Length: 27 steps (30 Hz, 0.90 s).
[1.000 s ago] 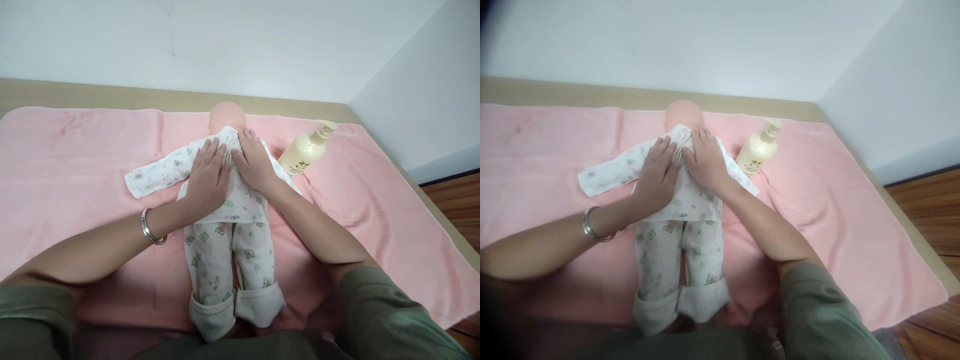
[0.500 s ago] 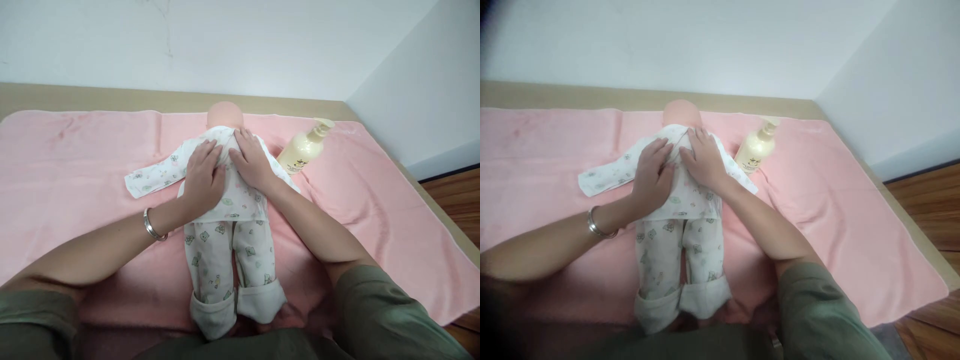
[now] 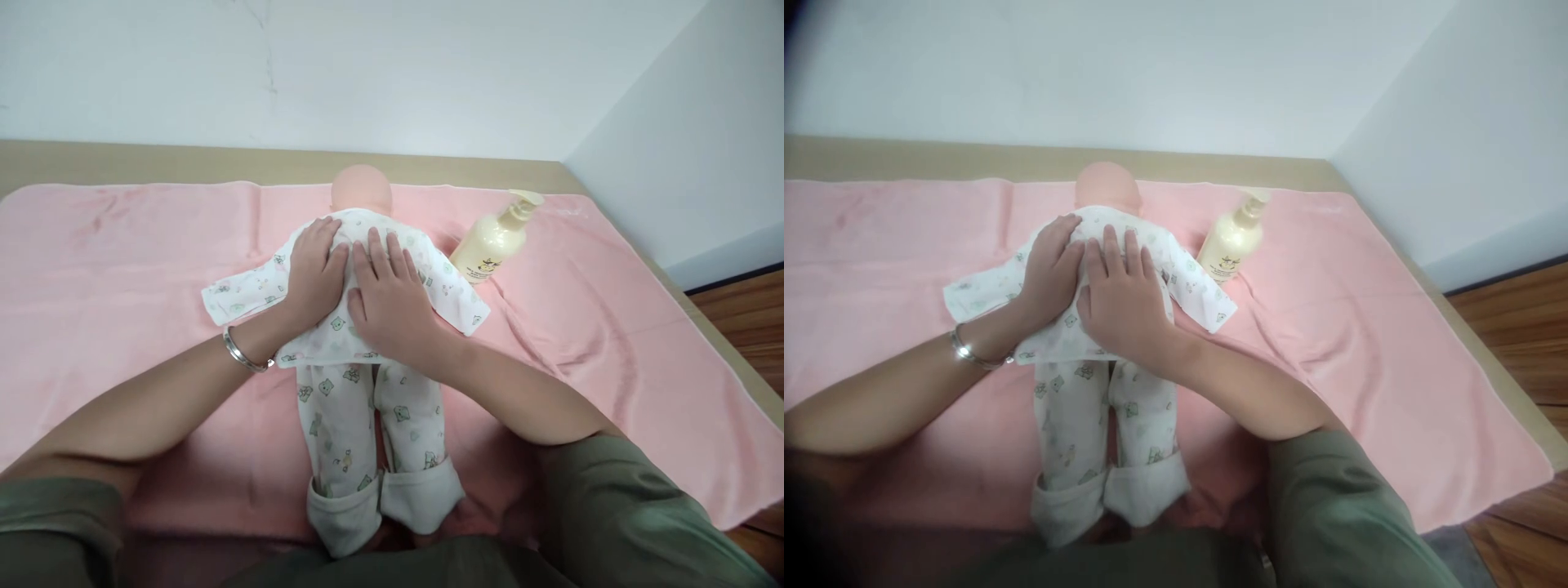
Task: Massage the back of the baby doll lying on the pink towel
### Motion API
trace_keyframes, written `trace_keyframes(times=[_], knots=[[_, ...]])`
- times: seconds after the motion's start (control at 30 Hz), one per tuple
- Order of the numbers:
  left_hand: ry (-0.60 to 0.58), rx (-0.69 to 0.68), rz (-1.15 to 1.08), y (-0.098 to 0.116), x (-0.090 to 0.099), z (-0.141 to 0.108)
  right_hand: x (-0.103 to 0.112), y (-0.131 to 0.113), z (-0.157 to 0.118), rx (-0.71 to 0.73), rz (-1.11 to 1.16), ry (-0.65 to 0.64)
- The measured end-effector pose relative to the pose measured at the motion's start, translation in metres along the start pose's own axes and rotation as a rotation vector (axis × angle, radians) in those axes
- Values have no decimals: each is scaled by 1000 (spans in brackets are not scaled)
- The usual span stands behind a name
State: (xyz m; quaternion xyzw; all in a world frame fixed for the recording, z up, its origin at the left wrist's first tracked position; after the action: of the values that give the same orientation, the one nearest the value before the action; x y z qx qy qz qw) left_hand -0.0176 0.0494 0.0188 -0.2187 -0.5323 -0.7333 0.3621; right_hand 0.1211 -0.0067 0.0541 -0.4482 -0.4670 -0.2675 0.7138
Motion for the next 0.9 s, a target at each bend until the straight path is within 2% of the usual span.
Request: trace_keyframes(times=[0.1,0.23,0.37,0.5,0.6,0.67,0.8,0.9], knots=[[33,-39,-19,-2,-1,-7,4,26,26,-23,116,-41],[50,-89,-24,-1,-2,-10,5,55,50,-44,226,5],[53,-101,-20,2,-1,-11,1,60,50,-16,239,45],[26,-100,18,13,0,-21,2,61,50,34,206,11],[17,-133,38,26,0,-34,6,59,52,80,172,-20],[1,-129,34,28,-1,-37,6,53,49,58,150,-23],[-10,-29,-32,14,-2,-21,2,27,23,-27,98,3],[14,36,-96,0,1,-4,-3,0,0,45,37,5]])
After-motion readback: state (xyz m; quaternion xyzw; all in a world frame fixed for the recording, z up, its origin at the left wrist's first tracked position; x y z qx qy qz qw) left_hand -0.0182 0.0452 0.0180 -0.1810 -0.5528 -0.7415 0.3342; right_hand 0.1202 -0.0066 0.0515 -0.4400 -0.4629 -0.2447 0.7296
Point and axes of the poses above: each hand's wrist, its own z-axis towards the middle knuckle, its own x-axis out of the back of the hand, y = z × x, the point moved 5 cm from there along z, towards the middle knuckle, and after that the axes turned 9 degrees about z, right-handed, at the moved point
